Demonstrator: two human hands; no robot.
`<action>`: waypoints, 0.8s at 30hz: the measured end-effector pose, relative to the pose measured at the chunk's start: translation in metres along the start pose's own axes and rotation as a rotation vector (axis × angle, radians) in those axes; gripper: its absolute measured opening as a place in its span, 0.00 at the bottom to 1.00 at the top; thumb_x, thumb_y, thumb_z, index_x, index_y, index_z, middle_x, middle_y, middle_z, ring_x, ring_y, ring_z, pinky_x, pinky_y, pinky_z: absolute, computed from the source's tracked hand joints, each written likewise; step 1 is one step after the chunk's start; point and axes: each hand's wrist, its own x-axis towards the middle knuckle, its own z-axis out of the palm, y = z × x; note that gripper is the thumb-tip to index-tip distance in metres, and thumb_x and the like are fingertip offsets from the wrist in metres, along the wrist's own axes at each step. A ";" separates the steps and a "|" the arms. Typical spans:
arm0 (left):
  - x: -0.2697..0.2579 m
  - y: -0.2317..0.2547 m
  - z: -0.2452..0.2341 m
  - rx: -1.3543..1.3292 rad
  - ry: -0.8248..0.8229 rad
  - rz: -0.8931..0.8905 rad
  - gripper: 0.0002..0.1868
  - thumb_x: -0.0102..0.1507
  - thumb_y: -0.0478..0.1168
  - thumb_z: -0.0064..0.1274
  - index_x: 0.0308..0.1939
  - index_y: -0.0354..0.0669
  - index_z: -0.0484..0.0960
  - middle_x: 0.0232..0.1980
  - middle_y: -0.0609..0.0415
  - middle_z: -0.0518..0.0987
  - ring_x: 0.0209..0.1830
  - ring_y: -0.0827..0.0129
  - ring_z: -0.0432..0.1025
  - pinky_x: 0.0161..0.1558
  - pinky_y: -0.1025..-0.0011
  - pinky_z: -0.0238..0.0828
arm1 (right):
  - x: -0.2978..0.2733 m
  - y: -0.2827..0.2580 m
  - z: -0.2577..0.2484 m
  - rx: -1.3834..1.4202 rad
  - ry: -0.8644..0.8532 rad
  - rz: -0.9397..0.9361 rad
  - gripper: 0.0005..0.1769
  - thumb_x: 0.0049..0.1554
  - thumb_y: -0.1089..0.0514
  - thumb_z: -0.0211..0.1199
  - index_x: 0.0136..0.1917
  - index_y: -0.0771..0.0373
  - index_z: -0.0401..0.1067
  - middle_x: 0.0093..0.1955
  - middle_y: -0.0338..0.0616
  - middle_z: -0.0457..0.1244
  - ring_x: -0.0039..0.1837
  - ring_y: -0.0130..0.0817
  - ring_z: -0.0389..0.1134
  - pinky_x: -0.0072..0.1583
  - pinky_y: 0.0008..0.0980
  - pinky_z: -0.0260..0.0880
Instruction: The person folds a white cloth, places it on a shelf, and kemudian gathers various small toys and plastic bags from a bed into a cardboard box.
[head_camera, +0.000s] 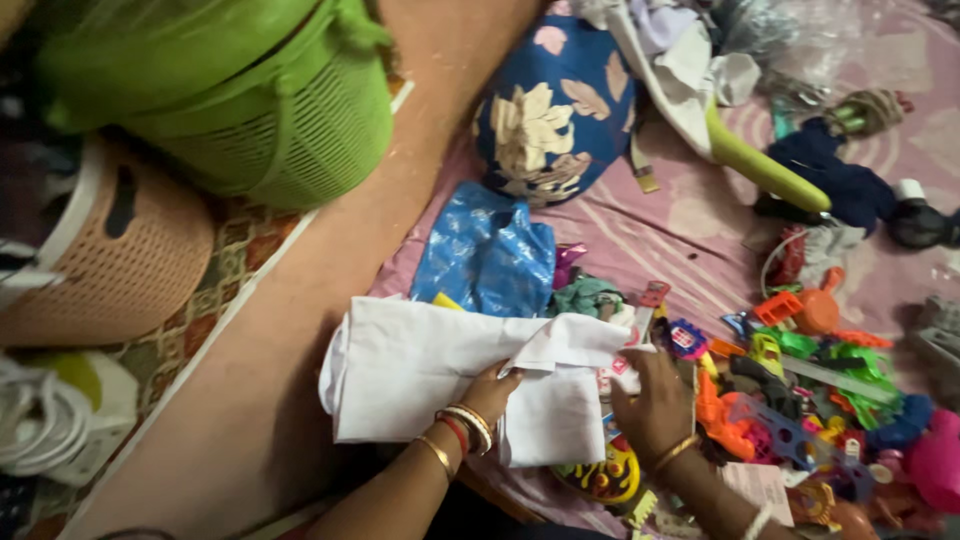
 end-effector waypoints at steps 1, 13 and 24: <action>-0.004 0.005 -0.002 0.022 -0.002 -0.019 0.22 0.67 0.42 0.50 0.64 0.36 0.78 0.53 0.52 0.82 0.51 0.70 0.72 0.57 0.70 0.68 | 0.012 -0.002 -0.005 -0.246 -0.008 -0.204 0.22 0.51 0.55 0.68 0.58 0.60 0.71 0.54 0.48 0.66 0.57 0.45 0.69 0.56 0.41 0.69; -0.036 0.057 0.000 0.079 -0.095 0.063 0.27 0.62 0.43 0.57 0.64 0.36 0.76 0.55 0.50 0.82 0.53 0.67 0.76 0.57 0.68 0.72 | 0.050 -0.040 0.043 -0.905 -0.042 -0.618 0.07 0.49 0.54 0.63 0.42 0.56 0.72 0.44 0.42 0.62 0.52 0.44 0.65 0.51 0.48 0.60; -0.056 0.092 -0.013 0.253 0.089 -0.021 0.24 0.68 0.54 0.47 0.59 0.42 0.81 0.51 0.50 0.84 0.51 0.66 0.78 0.56 0.69 0.70 | 0.039 -0.080 0.093 -0.181 -0.396 -0.010 0.15 0.56 0.49 0.65 0.40 0.65 0.78 0.32 0.50 0.70 0.35 0.41 0.73 0.42 0.39 0.72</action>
